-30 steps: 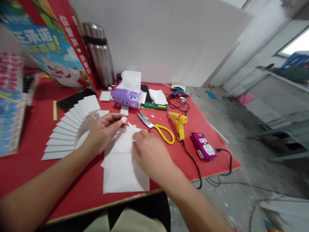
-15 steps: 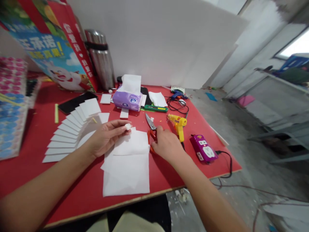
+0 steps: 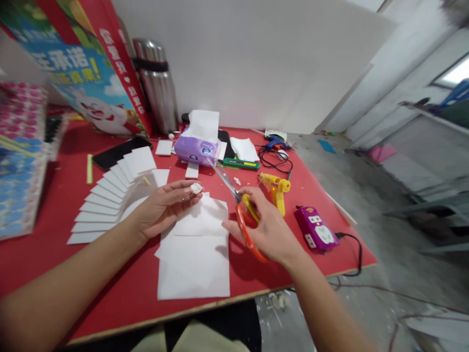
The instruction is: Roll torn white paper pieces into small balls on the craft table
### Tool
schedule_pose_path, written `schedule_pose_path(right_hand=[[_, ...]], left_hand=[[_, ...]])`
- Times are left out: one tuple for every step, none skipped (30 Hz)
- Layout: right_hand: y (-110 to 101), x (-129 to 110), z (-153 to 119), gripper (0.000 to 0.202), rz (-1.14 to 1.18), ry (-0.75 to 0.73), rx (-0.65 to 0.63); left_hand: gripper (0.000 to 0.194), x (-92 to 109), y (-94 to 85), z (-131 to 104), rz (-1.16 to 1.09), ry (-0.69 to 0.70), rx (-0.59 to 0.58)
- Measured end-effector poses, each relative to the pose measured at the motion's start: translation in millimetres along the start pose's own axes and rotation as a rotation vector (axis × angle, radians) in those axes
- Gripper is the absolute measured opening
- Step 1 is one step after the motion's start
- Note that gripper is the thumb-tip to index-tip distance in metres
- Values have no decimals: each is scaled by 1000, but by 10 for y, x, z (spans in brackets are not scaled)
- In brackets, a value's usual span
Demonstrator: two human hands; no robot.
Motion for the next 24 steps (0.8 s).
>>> schedule_pose_path(right_hand=[[27, -54, -19, 53, -19, -3, -38], [54, -103, -33, 54, -45, -15, -66], [81, -143, -44, 55, -73, -36, -85], [106, -170, -51, 55, -109, -58, -92], [130, -186, -55, 55, -146, -75, -98], [151, -192, -56, 55, -180, -84, -103], [169, -191, -55, 55, -210, -84, -103], [183, -186, -52, 55, -235, -79, -102], [194, -180, -47, 55, -254, -74, -99], [200, -177, -42, 54, -267, -74, -95], [205, -176, -36, 54, -275, -78, -91], [207, -177, -32, 53, -280, -84, -87], [209, -179, -28, 52, -280, -89, -84], [211, -182, -25, 50, -275, -94, -83], [213, -185, -24, 49, -269, -97, -80], [214, -188, -24, 49, -264, -99, -77], [215, -190, -25, 49, -262, -101, -73], [217, -190, -25, 49, -263, -102, -70], [218, -188, -26, 49, -268, -104, -64], [220, -183, -26, 48, -274, -109, -57], [223, -174, -27, 48, -279, -116, -51], [227, -163, -29, 47, -283, -127, -43], [233, -148, -32, 46, -286, -138, -35], [240, -132, -39, 45, -289, -149, -27]], left_hand=[[18, -3, -1, 1, -5, 3, -2], [18, -5, -1, 1, -11, 7, -3], [18, -7, 0, 1, -18, 12, -4], [19, -8, 1, 2, -24, 18, -4], [20, -8, 4, 2, -28, 25, -6], [21, -8, 6, 3, -30, 32, -8], [22, -8, 9, 4, -28, 38, -12], [23, -7, 11, 5, -24, 44, -15], [23, -6, 12, 6, -20, 49, -19], [24, -5, 15, 7, -15, 51, -25], [24, -5, 17, 7, -8, 53, -32], [24, -4, 19, 6, 0, 55, -39], [23, -3, 21, 5, 6, 57, -48], [22, -2, 23, 3, 12, 59, -56], [21, -2, 25, 1, 17, 60, -63], [20, -2, 26, -1, 20, 61, -68], [19, -2, 27, -3, 20, 63, -71], [19, -1, 29, -5, 19, 66, -72], [19, 0, 31, -7, 17, 68, -71], [19, 1, 33, -8, 17, 70, -70], [19, 3, 37, -9, 20, 71, -68], [19, 6, 41, -10, 26, 71, -66], [19, 8, 45, -11, 33, 72, -64], [19, 11, 48, -12, 39, 72, -61]])
Point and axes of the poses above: each hand's wrist, its own z-axis towards the middle knuckle, its own y-axis out of the palm, x = y × z, the point moved 2 cm from there along z, towards the middle knuckle, and after that the axes turned 2 degrees about x, right-handed, at the moved point
